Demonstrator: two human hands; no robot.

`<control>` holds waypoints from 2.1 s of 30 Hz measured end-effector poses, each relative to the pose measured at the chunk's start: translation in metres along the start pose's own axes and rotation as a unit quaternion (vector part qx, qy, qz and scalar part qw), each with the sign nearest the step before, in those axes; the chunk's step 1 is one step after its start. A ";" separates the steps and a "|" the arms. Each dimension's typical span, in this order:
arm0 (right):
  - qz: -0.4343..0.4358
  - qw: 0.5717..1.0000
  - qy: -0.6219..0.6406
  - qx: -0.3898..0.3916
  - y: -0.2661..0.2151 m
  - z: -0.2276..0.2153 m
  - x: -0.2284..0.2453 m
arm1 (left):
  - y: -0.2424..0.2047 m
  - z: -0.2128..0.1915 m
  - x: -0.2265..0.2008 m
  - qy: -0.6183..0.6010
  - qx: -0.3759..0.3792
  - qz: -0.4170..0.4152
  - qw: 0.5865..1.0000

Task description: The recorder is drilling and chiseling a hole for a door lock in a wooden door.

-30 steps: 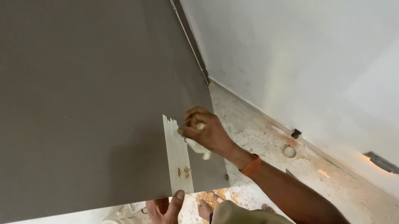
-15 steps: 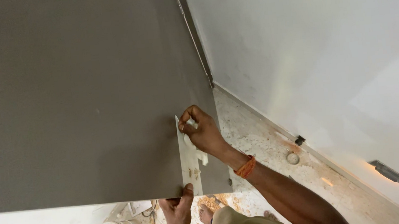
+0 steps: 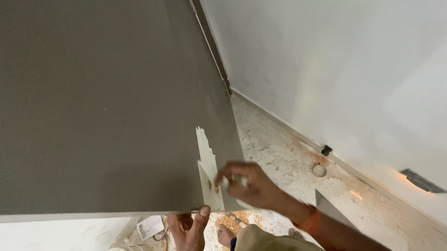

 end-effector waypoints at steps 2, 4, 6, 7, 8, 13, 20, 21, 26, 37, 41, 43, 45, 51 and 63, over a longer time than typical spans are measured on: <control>-0.030 0.995 0.020 0.094 -0.062 -0.005 0.004 | 0.000 0.002 -0.023 -0.014 -0.002 0.029 0.999; 0.040 0.956 0.098 0.273 -0.125 -0.012 -0.008 | -0.001 0.002 -0.026 -0.021 0.003 0.026 0.999; 0.054 0.960 0.155 0.226 -0.124 -0.025 -0.041 | -0.002 0.000 -0.018 -0.015 -0.003 0.024 1.000; 0.067 0.959 0.209 0.176 -0.125 -0.033 -0.059 | -0.002 -0.001 -0.014 -0.012 -0.006 0.022 1.000; 0.069 0.960 0.209 0.170 -0.094 -0.024 -0.056 | -0.002 0.002 -0.006 -0.012 0.000 0.021 1.000; 0.075 0.987 -0.004 -0.145 0.064 -0.023 -0.051 | 0.004 -0.002 0.018 -0.027 -0.071 -0.036 0.997; 0.035 0.988 -0.057 -0.141 0.106 0.001 -0.054 | 0.005 0.003 0.029 -0.055 -0.091 0.009 0.994; 0.031 0.989 -0.056 -0.133 0.109 0.001 -0.055 | 0.004 0.003 0.030 -0.064 -0.102 -0.002 0.993; 0.021 0.995 -0.068 -0.065 0.103 -0.004 -0.055 | 0.004 0.005 0.027 -0.082 -0.095 0.000 0.992; -0.110 0.975 -0.182 -0.068 0.115 -0.009 -0.038 | 0.008 0.006 0.033 -0.061 -0.068 0.039 0.995; -0.062 0.981 -0.184 -0.020 0.078 -0.007 -0.033 | 0.007 0.008 0.000 -0.039 -0.068 0.016 0.997; -0.068 0.975 -0.209 0.029 0.037 -0.002 -0.018 | 0.005 0.005 -0.001 -0.021 -0.060 0.015 0.998; 0.001 0.983 -0.147 0.107 -0.045 -0.001 -0.016 | 0.007 0.003 0.014 -0.017 -0.055 0.017 0.998; 0.115 0.981 0.089 0.132 -0.162 -0.044 -0.077 | 0.009 0.009 -0.027 -0.026 -0.053 0.067 0.996; 0.059 0.989 -0.002 -0.138 0.107 -0.011 -0.039 | 0.008 0.012 -0.012 -0.027 -0.064 0.079 0.994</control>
Point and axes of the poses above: each hand's wrist, its own y-axis towards the middle knuckle, its own z-axis out of the palm, x = y × z, the point moved 6 cm from there along y, towards the middle knuckle, and after that the axes turned 3 degrees about -z, right-handed, at the moved point
